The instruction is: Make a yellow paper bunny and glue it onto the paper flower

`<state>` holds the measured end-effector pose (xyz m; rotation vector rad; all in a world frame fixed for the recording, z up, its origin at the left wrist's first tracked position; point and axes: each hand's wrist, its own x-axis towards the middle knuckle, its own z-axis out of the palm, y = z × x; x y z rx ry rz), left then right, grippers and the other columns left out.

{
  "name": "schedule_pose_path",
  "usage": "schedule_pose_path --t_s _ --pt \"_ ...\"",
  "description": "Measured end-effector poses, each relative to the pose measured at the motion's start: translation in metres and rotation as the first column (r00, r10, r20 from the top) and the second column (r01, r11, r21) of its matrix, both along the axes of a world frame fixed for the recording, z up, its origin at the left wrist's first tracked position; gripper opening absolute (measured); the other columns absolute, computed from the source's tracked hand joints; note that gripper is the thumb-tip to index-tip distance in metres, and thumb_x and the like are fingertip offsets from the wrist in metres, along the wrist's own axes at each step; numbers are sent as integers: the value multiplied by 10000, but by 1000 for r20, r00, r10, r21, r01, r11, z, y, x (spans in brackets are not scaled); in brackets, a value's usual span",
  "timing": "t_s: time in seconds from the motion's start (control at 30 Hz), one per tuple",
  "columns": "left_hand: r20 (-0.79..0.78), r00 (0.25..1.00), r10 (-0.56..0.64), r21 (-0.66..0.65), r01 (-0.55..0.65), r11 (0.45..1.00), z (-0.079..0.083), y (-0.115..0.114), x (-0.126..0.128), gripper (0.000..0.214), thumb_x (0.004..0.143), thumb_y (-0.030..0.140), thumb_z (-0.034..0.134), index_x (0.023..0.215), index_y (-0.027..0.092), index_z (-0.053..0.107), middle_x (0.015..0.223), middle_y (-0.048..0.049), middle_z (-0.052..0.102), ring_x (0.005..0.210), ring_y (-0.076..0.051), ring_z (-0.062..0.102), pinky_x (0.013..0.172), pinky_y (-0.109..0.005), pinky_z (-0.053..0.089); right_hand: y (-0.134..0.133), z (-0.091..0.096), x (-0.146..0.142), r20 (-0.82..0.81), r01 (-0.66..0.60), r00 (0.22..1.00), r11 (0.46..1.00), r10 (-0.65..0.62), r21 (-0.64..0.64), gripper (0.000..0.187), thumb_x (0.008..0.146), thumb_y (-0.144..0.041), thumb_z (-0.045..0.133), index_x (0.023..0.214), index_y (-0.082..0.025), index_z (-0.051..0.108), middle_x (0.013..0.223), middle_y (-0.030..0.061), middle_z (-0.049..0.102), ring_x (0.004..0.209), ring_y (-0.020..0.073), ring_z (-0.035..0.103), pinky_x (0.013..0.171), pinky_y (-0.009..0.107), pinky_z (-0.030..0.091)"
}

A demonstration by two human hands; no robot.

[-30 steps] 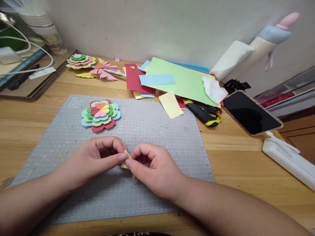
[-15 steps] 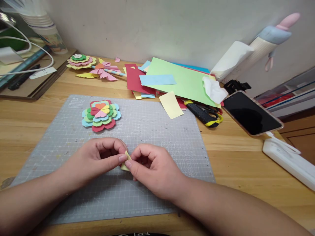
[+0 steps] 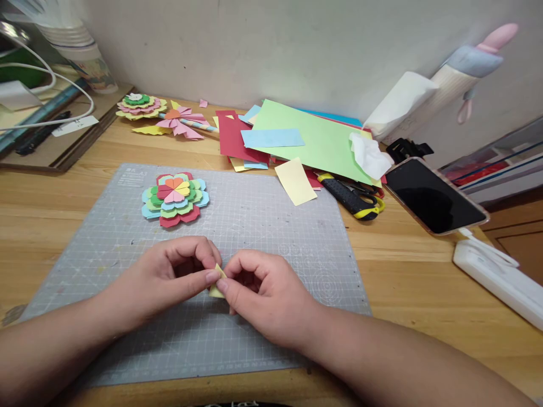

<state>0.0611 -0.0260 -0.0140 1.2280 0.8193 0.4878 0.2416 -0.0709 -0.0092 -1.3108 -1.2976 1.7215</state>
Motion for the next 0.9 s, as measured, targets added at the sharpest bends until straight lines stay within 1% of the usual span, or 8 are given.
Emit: schedule_pose_path --t_s 0.1,0.23,0.33,0.6,0.9 --pt "-10 1000 -4 2 4 1000 1 0 0 195 795 319 656 704 174 562 650 17 564 632 -109 486 571 -230 394 0 0 1 7 -2 1000 1000 2 6 267 808 -413 683 707 -207 546 580 -33 541 540 110 501 517 249 415" --pt "-30 999 11 -5 -11 1000 3 0 0 155 782 292 659 741 163 584 657 29 562 621 -95 477 576 -218 395 0 0 1 19 -2 1000 1000 1 27 266 804 -378 689 681 -205 529 570 -41 514 528 100 438 503 245 363" --pt "-55 998 23 11 -22 1000 4 -1 0 160 782 295 656 722 158 599 656 25 575 624 -97 483 582 -223 401 1 -1 0 22 -9 1000 999 8 41 261 811 -372 676 679 -201 529 571 -42 500 527 97 408 502 248 333" --pt "-65 997 27 5 -27 1000 3 -1 0 163 775 299 665 711 158 615 644 26 585 617 -101 494 580 -223 406 1 -1 0 3 3 1000 1000 -3 14 257 795 -338 694 674 -197 517 573 -47 498 524 96 418 508 251 323" --pt "-64 998 18 17 -17 1000 2 1 1 156 793 290 657 713 162 617 652 32 589 628 -93 494 592 -215 407 0 -1 1 10 -12 1000 1000 12 17 205 809 -303 651 698 -191 520 584 -44 503 528 95 432 512 246 338"
